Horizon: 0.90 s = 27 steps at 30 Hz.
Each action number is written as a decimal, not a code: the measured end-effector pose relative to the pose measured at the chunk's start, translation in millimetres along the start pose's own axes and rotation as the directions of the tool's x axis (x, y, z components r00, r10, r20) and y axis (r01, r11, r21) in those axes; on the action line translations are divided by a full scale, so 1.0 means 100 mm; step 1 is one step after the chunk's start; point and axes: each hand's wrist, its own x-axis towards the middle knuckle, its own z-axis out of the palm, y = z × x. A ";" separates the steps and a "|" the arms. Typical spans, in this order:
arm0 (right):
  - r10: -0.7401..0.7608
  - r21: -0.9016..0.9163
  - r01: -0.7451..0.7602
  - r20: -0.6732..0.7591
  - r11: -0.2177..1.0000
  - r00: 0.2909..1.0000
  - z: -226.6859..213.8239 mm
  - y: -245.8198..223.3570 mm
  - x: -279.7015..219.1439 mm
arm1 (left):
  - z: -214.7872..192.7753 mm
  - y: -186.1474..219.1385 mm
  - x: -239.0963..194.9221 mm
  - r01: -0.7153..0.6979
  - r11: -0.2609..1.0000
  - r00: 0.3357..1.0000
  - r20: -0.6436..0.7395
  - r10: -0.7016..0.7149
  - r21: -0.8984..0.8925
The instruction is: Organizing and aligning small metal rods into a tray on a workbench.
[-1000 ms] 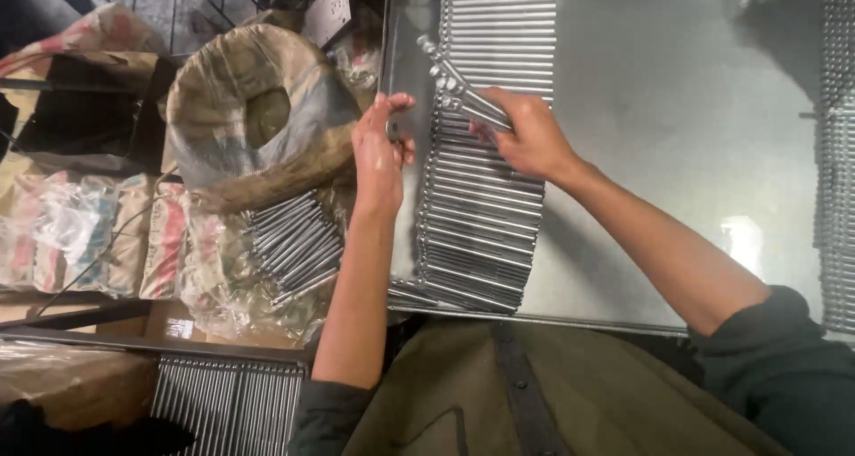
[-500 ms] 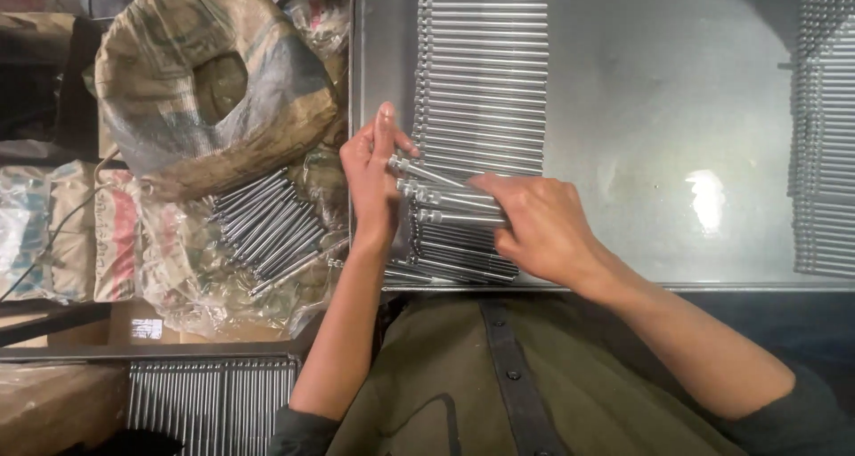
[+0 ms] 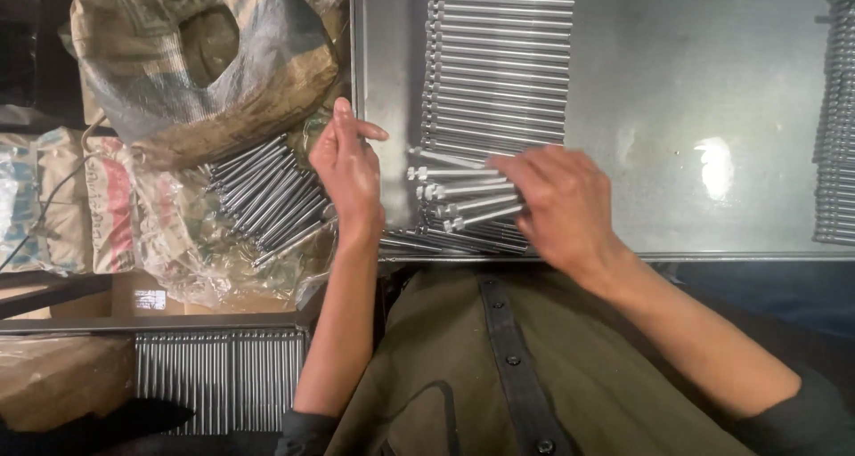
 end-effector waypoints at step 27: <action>0.143 0.352 -0.179 0.126 0.919 0.982 -0.14 -0.36 0.00 | 0.13 0.22 -0.46 -0.071 0.993 0.992 0.111 0.060 0.091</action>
